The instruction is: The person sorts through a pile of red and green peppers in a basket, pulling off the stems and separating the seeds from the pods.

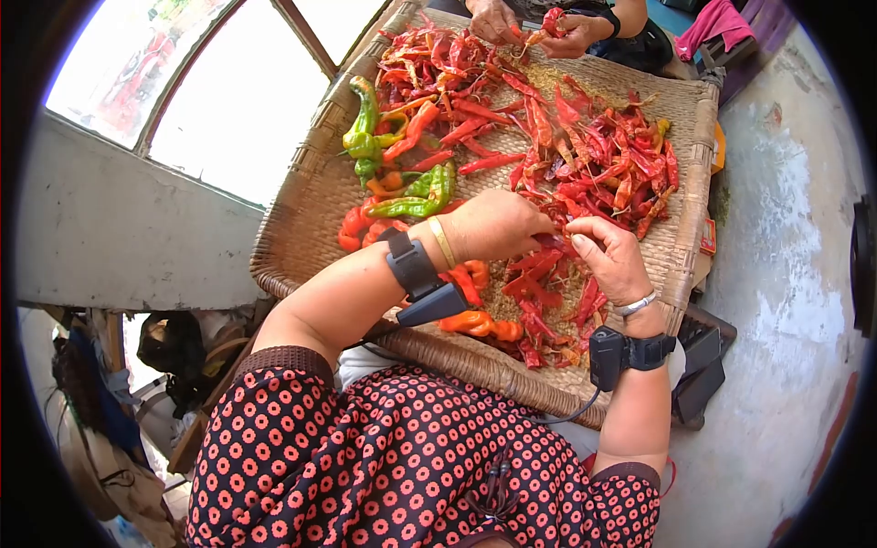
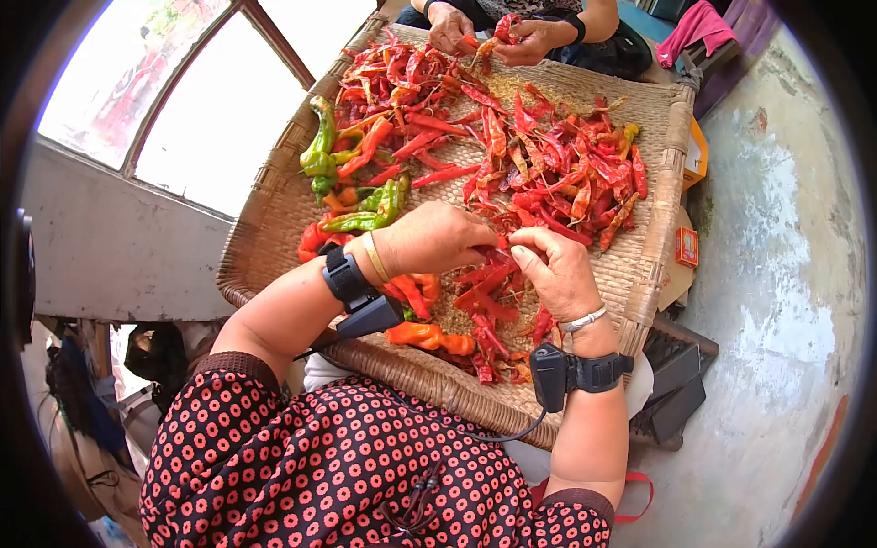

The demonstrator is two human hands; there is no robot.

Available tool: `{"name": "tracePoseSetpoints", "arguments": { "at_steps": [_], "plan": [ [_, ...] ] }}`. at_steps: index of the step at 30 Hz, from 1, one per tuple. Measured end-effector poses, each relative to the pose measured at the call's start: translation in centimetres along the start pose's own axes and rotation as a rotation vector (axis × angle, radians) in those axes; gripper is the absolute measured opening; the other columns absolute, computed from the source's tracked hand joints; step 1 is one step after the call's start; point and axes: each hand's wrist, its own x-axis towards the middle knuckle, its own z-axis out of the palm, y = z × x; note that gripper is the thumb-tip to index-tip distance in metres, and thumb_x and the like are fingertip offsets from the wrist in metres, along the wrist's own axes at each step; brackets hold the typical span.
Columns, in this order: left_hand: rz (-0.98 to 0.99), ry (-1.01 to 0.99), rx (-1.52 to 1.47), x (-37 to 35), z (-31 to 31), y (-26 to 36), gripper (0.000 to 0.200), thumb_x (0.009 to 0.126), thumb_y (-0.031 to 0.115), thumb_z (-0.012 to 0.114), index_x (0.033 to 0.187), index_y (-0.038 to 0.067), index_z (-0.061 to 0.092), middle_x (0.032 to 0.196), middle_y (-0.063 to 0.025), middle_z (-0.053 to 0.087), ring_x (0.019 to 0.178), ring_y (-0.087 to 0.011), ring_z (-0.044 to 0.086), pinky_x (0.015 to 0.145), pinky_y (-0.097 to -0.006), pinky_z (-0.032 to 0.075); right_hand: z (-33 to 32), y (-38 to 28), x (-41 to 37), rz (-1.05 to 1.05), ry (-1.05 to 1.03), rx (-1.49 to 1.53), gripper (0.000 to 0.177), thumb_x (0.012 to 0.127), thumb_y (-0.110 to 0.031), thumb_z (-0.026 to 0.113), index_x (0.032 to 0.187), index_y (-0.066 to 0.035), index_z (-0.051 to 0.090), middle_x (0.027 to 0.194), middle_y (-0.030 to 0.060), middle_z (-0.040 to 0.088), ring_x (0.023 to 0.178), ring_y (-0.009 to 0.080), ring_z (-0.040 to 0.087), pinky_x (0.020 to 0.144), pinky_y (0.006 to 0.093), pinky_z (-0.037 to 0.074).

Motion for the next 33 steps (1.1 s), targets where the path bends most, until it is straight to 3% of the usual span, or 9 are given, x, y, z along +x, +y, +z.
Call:
{"name": "tracePoseSetpoints", "arguments": {
  "at_steps": [4,8,10,12,18,27,29,32,33],
  "plan": [
    [-0.335,0.346,0.174,-0.8,-2.8,-4.1,0.028,0.077,0.023,0.062,0.102,0.01,0.059,0.087,-0.0099,0.061,0.084,-0.0285,0.06,0.066,-0.0387,0.049,0.0,0.1,0.0,-0.008,0.074,-0.252,0.024,0.075,-0.013,0.066,0.096,0.0,0.062,0.085,0.0113,0.063,0.066,0.017,0.06,0.061,0.0264,0.048],
    [-0.485,0.563,0.27,-1.5,-3.2,-5.3,0.024,0.078,0.022,0.06,0.099,0.009,0.059,0.084,-0.0082,0.059,0.087,-0.0286,0.058,0.068,-0.0389,0.05,0.9,-1.5,-0.1,0.073,-0.361,-0.216,0.024,0.076,-0.011,0.065,0.097,-0.001,0.062,0.068,0.0058,0.062,0.059,0.0118,0.057,0.058,0.0247,0.046],
    [-0.294,0.249,0.224,-1.3,-1.6,-5.1,0.021,0.079,0.025,0.06,0.092,0.009,0.061,0.083,-0.0088,0.06,0.084,-0.029,0.059,0.068,-0.0392,0.05,2.1,-1.5,-0.3,0.042,-0.55,-0.255,0.033,0.076,-0.017,0.064,0.107,-0.005,0.06,0.063,0.0096,0.06,0.058,0.0195,0.059,0.058,0.0299,0.047],
    [-0.265,0.027,0.199,-0.8,0.1,-3.3,0.02,0.079,0.028,0.059,0.084,0.009,0.061,0.08,-0.0094,0.06,0.078,-0.0293,0.06,0.066,-0.0398,0.049,3.2,-1.4,-0.5,0.02,-0.572,-0.503,0.038,0.078,-0.023,0.063,0.113,-0.011,0.055,0.079,0.0161,0.064,0.078,0.0323,0.062,0.069,0.0399,0.049],
    [-0.289,-0.184,0.216,-0.6,1.5,-2.0,0.03,0.075,0.036,0.065,0.078,0.006,0.063,0.072,-0.0115,0.062,0.072,-0.0295,0.063,0.062,-0.0394,0.05,2.3,-0.7,-0.3,0.159,-0.56,-0.804,0.037,0.076,-0.024,0.064,0.11,-0.015,0.053,0.085,0.0156,0.064,0.085,0.034,0.061,0.073,0.0419,0.048],
    [-0.157,-0.467,0.007,-0.7,0.0,-0.6,0.026,0.077,0.035,0.063,0.089,0.012,0.067,0.077,-0.0121,0.063,0.074,-0.0319,0.061,0.066,-0.0419,0.049,-1.2,0.2,-0.4,0.052,-0.167,-0.377,0.029,0.074,-0.012,0.06,0.102,-0.005,0.061,0.089,0.0168,0.064,0.081,0.0298,0.063,0.073,0.034,0.049],
    [-0.158,-0.071,-0.191,-0.5,0.6,-0.3,0.032,0.074,0.033,0.066,0.091,0.006,0.066,0.077,-0.0142,0.064,0.078,-0.0308,0.063,0.07,-0.0399,0.049,-1.0,0.5,-0.2,0.044,-0.13,-0.299,0.027,0.075,-0.01,0.06,0.101,-0.004,0.062,0.088,0.0149,0.065,0.077,0.0262,0.064,0.07,0.0319,0.049],
    [-0.075,0.131,-0.391,0.2,2.1,-0.3,0.033,0.076,0.033,0.067,0.095,0.006,0.064,0.085,-0.0161,0.064,0.078,-0.0333,0.061,0.07,-0.0421,0.048,0.4,-0.9,-0.1,0.186,-0.111,-0.021,0.023,0.078,-0.002,0.057,0.1,-0.003,0.062,0.084,0.0081,0.065,0.067,0.0139,0.062,0.062,0.0252,0.049],
    [-0.088,0.069,-0.383,0.4,2.0,-0.2,0.029,0.079,0.029,0.067,0.093,0.003,0.064,0.079,-0.0121,0.065,0.072,-0.0243,0.063,0.065,-0.0355,0.049,0.9,-0.9,0.0,0.127,-0.069,0.04,0.022,0.079,-0.001,0.057,0.1,-0.003,0.062,0.083,0.0067,0.065,0.065,0.0112,0.06,0.06,0.0238,0.048]
  ]
}}
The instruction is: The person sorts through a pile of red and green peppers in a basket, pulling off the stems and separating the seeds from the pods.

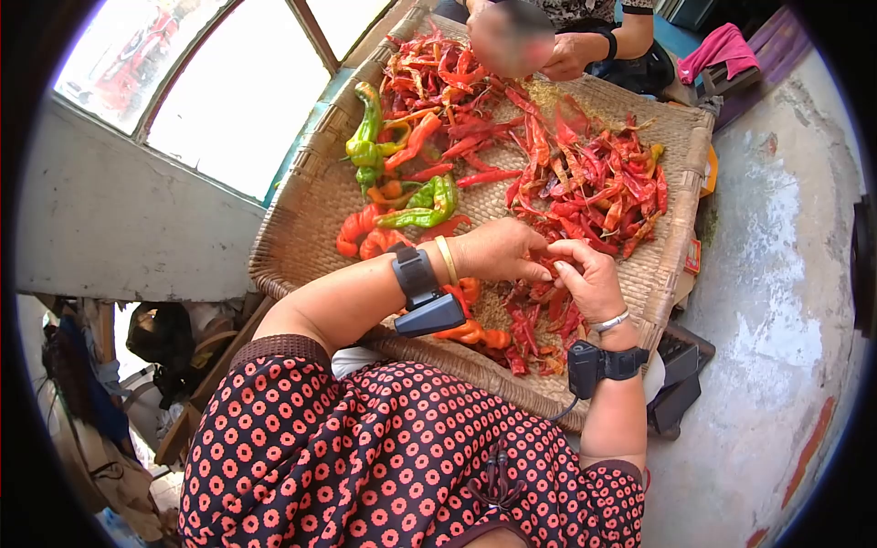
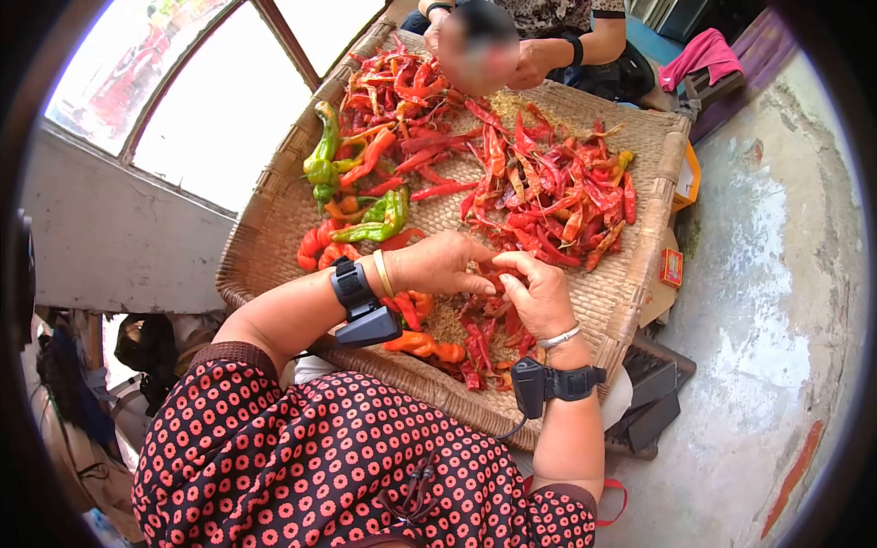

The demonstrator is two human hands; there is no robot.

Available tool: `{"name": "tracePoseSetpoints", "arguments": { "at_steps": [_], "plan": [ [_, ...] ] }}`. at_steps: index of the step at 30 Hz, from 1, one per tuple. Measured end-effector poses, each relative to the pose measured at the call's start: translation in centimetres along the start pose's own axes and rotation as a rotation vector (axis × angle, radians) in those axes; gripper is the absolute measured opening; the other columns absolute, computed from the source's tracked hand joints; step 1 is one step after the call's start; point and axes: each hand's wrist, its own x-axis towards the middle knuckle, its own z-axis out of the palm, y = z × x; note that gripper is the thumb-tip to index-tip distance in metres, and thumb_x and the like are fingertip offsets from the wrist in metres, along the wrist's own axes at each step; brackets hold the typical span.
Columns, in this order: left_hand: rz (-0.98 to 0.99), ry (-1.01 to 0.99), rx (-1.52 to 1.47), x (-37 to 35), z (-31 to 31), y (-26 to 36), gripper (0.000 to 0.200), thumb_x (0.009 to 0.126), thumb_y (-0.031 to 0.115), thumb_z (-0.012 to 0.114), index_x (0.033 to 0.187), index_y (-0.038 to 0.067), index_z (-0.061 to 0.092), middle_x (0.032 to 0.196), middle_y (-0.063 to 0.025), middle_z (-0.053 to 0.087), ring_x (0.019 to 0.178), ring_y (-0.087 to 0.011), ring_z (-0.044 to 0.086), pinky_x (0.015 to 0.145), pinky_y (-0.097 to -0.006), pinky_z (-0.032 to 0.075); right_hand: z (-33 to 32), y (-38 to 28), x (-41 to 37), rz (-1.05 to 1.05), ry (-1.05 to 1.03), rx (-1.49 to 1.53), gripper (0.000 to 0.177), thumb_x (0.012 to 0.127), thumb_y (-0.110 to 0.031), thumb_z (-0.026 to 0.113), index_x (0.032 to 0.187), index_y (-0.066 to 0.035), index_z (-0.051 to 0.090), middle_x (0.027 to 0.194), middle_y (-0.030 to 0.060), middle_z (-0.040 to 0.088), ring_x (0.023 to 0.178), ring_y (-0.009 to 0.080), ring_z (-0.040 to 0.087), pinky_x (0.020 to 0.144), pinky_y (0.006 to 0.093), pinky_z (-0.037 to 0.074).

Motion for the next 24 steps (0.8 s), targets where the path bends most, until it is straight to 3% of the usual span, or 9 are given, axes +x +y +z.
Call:
{"name": "tracePoseSetpoints", "arguments": {
  "at_steps": [4,6,8,11,13,15,18,21,24],
  "plan": [
    [-0.338,-0.107,-0.408,0.3,-0.4,0.5,0.021,0.084,0.024,0.063,0.086,0.002,0.063,0.067,0.0011,0.06,0.06,-0.0044,0.054,0.054,-0.022,0.046,0.7,0.1,0.1,-0.042,0.075,0.078,0.035,0.08,0.0,0.058,0.115,-0.006,0.056,0.075,0.0029,0.061,0.06,0.0077,0.056,0.057,0.0226,0.047],
    [-0.364,-0.06,-0.465,0.3,-1.1,-0.3,0.02,0.085,0.023,0.063,0.084,0.003,0.063,0.068,0.0014,0.06,0.06,-0.0047,0.055,0.054,-0.0219,0.046,0.4,0.6,0.3,-0.12,0.18,-0.038,0.052,0.08,-0.001,0.06,0.129,-0.011,0.046,0.07,0.0017,0.058,0.059,0.0071,0.054,0.056,0.0231,0.046],
    [-0.427,0.083,-0.543,0.3,-2.2,-0.9,0.019,0.087,0.022,0.06,0.08,0.004,0.063,0.068,0.0025,0.06,0.058,-0.004,0.053,0.053,-0.0204,0.044,0.0,1.0,0.3,-0.118,0.249,-0.026,0.049,0.078,-0.003,0.062,0.124,-0.01,0.049,0.072,0.0042,0.059,0.058,0.0109,0.057,0.056,0.0247,0.047],
    [-0.439,0.571,-0.954,0.3,-4.1,-1.3,0.028,0.091,0.026,0.054,0.107,0.003,0.057,0.081,0.0017,0.061,0.058,-0.0032,0.05,0.052,-0.0184,0.041,-0.7,0.8,0.4,-0.242,0.158,-0.578,0.04,0.073,-0.014,0.068,0.111,-0.009,0.056,0.081,0.0081,0.061,0.065,0.0237,0.06,0.06,0.0313,0.049],
    [-0.459,0.576,-1.028,0.2,-4.2,-2.4,0.04,0.093,0.03,0.05,0.12,0.001,0.049,0.093,-0.001,0.06,0.063,-0.0037,0.051,0.053,-0.0183,0.042,0.2,1.8,0.6,-0.316,0.134,-0.75,0.036,0.067,-0.021,0.071,0.099,-0.011,0.057,0.084,0.0081,0.056,0.081,0.0275,0.056,0.069,0.0371,0.048],
    [-0.489,0.478,-0.851,0.1,-2.6,-3.1,0.033,0.09,0.025,0.055,0.115,0.002,0.054,0.085,0.0002,0.061,0.064,-0.0034,0.052,0.053,-0.0195,0.043,0.9,2.7,0.7,-0.309,0.092,-0.843,0.028,0.066,-0.02,0.072,0.086,-0.011,0.054,0.081,0.0071,0.053,0.08,0.0262,0.056,0.068,0.0371,0.048],
    [-0.218,0.225,-0.493,-0.1,0.5,-3.5,0.029,0.085,0.021,0.061,0.109,0.005,0.059,0.084,-0.0038,0.063,0.068,-0.0097,0.056,0.061,-0.025,0.047,1.4,4.0,0.9,-0.243,0.1,-0.891,0.015,0.072,-0.019,0.066,0.079,-0.012,0.054,0.078,0.0079,0.053,0.073,0.0275,0.06,0.06,0.0396,0.05],
    [0.056,0.2,-0.099,-0.4,1.5,-1.7,0.034,0.08,0.017,0.064,0.112,0.006,0.057,0.093,-0.0122,0.063,0.079,-0.0237,0.062,0.069,-0.033,0.05,1.0,2.9,0.6,-0.205,0.138,-0.802,0.014,0.074,-0.021,0.064,0.082,-0.012,0.06,0.077,0.0091,0.058,0.071,0.0303,0.06,0.06,0.0407,0.049],
    [0.021,0.176,0.007,-0.6,1.1,-0.1,0.038,0.078,0.016,0.065,0.114,0.008,0.056,0.106,-0.0144,0.059,0.087,-0.0287,0.061,0.072,-0.0338,0.05,0.6,2.9,0.6,-0.174,0.25,-0.652,0.019,0.074,-0.02,0.064,0.09,-0.012,0.062,0.085,0.0098,0.062,0.075,0.0295,0.062,0.064,0.0391,0.05]
  ]
}}
